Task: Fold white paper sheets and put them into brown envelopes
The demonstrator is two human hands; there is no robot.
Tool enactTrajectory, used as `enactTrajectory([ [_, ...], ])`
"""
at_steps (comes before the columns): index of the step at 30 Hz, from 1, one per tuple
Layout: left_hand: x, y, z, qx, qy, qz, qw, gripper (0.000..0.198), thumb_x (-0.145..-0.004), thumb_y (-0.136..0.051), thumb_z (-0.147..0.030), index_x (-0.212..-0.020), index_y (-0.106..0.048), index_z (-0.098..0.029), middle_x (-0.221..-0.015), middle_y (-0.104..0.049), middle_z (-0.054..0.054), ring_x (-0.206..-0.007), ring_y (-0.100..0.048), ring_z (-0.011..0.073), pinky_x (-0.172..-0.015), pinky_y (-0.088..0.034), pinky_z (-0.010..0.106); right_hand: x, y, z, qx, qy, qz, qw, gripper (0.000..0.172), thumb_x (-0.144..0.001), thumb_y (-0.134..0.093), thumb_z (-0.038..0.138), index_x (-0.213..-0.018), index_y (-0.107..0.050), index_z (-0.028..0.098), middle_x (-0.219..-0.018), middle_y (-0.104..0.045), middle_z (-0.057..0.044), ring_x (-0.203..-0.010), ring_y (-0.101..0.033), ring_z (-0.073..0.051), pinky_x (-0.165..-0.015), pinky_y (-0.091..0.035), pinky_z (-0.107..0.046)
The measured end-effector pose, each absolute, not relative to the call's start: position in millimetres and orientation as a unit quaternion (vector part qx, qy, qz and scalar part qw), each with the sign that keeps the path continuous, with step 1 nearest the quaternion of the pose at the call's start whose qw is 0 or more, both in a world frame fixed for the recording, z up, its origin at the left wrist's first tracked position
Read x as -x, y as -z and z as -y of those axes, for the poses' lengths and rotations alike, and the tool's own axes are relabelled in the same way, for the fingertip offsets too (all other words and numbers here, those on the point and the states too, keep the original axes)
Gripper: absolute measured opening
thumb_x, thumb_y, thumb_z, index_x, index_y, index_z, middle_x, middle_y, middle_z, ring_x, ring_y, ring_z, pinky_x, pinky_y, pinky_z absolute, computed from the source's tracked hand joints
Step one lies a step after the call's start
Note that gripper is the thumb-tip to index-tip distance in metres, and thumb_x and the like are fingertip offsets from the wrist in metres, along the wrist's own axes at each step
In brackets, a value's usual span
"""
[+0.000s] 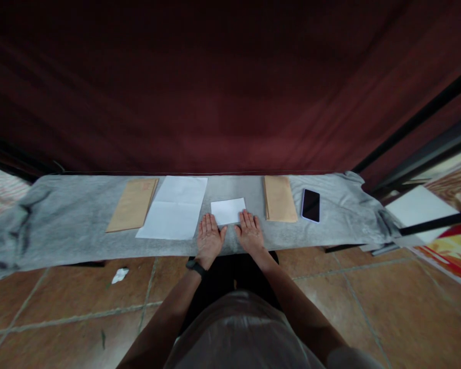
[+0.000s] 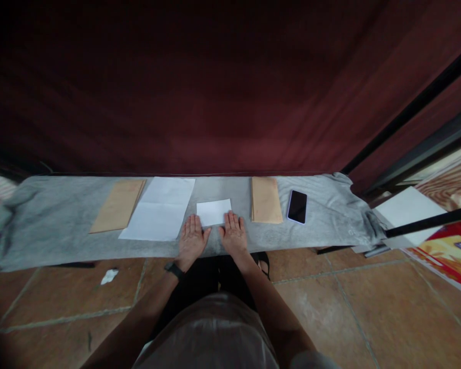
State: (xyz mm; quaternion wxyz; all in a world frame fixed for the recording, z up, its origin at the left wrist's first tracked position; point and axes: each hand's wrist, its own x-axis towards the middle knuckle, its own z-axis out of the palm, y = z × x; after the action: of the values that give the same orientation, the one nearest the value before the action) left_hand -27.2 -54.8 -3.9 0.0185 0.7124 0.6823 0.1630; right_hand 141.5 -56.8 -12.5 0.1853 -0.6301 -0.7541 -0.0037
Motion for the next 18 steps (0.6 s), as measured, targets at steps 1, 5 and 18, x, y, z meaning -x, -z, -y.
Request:
enactTrajectory([
  [1, 25.2, 2.8, 55.7, -0.713, -0.169, -0.68, 0.019, 0.073, -0.099, -0.038, -0.047, -0.152, -0.033, 0.002, -0.159, -0.03, 0.026, -0.15, -0.026, 0.0348, -0.122, -0.023, 0.053, -141.5, 12.7, 56.9, 0.63, 0.003, 0.754, 0.187, 0.059, -0.104, -0.039, 0.038, -0.154, -0.035, 0.008, -0.156, -0.039, -0.018, -0.144, -0.038, -0.031, -0.12, -0.024, -0.051],
  [5, 11.4, -2.0, 59.7, -0.756, -0.169, -0.631, 0.034, 0.064, -0.1, -0.035, -0.038, -0.154, -0.033, -0.003, -0.162, -0.028, 0.019, -0.152, -0.021, 0.0294, -0.124, -0.02, 0.05, -141.3, 12.7, 57.3, 0.632, -0.006, 0.752, 0.188, 0.059, -0.103, -0.039, 0.038, -0.154, -0.035, 0.008, -0.157, -0.038, -0.018, -0.146, -0.036, -0.031, -0.12, -0.024, -0.052],
  [18, -9.5, -18.2, 24.2, -0.802, -0.056, -0.587, 0.092, 0.054, -0.102, -0.031, -0.034, -0.155, -0.036, -0.024, -0.165, -0.027, 0.005, -0.154, -0.018, 0.0259, -0.124, -0.017, 0.048, -141.4, 7.3, 57.2, 0.636, -0.012, 0.753, 0.165, 0.053, -0.102, -0.037, 0.027, -0.152, -0.04, 0.01, -0.158, -0.038, -0.015, -0.146, -0.037, -0.029, -0.12, -0.022, -0.051],
])
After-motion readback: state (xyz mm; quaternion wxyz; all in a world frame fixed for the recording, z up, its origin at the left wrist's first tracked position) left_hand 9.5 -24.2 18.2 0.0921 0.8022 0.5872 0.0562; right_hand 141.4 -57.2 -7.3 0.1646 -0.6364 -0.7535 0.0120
